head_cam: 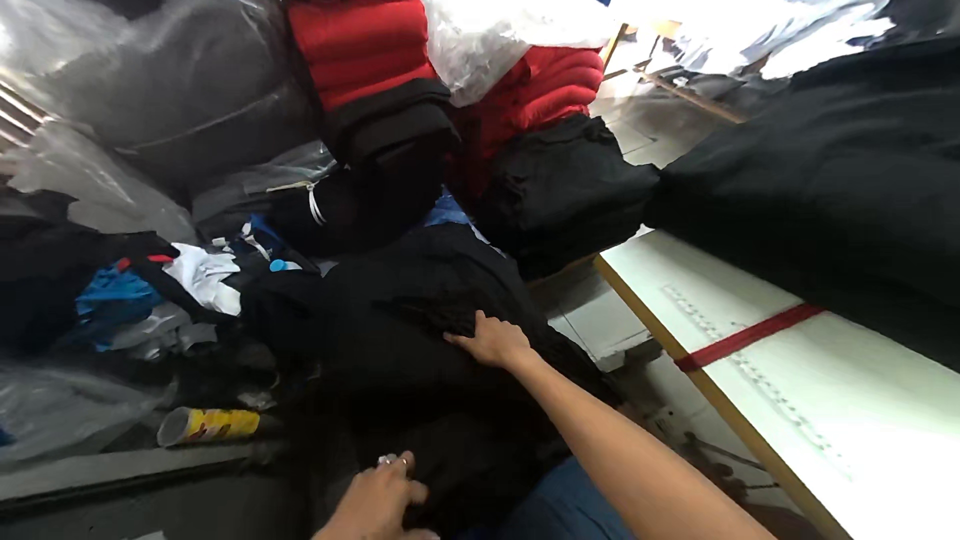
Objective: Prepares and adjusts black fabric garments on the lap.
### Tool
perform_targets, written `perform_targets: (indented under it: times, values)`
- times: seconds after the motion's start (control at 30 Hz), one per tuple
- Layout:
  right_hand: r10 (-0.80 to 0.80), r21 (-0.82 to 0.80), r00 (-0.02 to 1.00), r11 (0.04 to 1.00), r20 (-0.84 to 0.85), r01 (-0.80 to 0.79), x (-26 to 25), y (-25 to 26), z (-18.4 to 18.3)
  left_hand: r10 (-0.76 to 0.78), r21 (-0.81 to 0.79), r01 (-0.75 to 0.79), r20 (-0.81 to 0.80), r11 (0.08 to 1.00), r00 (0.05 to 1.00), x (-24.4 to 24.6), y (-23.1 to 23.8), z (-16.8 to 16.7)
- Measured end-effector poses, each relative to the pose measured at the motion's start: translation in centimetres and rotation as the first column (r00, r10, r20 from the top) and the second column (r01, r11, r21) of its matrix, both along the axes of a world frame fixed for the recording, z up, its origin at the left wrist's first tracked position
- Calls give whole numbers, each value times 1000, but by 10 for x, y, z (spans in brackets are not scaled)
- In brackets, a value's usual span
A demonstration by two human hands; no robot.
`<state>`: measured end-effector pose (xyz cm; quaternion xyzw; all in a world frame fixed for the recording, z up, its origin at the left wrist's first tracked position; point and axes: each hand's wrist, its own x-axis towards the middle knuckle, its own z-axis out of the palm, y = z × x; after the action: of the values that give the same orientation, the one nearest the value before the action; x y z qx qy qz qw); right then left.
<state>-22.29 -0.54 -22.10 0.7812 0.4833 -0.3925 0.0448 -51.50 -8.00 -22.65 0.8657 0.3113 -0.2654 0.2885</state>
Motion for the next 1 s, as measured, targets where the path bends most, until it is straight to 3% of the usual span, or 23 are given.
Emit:
perform_targets:
  times: [0.07,0.17,0.23,0.33,0.37,0.43,0.47,0.53,0.6,0.67,0.73,0.83,0.9,1.0]
  values:
    - [22,49,999,999,-37,-20,1,-8,2,0,-31,3,91,1000,996,2,35,29]
    - [86,124,988,990,-126,-71,5,-26,3,-55,70,34,319,997,946,34,98,78]
    - [100,165,986,983,-136,-77,2,-36,7,-64,117,20,383,993,921,60,139,85]
    - [46,171,999,984,-1,-45,-14,-39,9,37,209,-141,435,968,900,93,171,48]
    - [21,161,999,987,39,-27,-16,-37,5,41,330,-223,480,917,876,97,165,29]
    - [-4,124,999,992,54,-2,-14,-27,-1,-92,576,-393,636,717,766,95,132,-5]
    - [-2,100,999,995,44,-2,-10,-20,-2,-165,609,-435,686,663,709,91,108,-14]
    - [1,50,1000,999,17,-2,-2,-8,-4,-164,526,-355,705,773,690,71,46,-23]
    - [9,11,1000,1000,-3,-9,3,2,-6,-29,353,-178,509,918,860,39,-4,-37]
    - [18,-4,1000,1000,-17,-18,5,9,-6,96,174,-149,280,974,955,11,-19,-38]
    - [18,2,999,1000,-28,-18,7,5,-6,119,67,-132,164,989,979,-4,-9,-18]
    - [51,63,996,997,-79,-46,6,-9,-3,108,87,-141,304,986,947,11,41,30]
    - [68,120,990,991,-123,-53,5,-25,2,22,155,-92,400,984,916,38,87,60]
    - [29,199,997,980,-77,-13,-6,-44,13,-75,111,26,459,993,885,83,157,57]
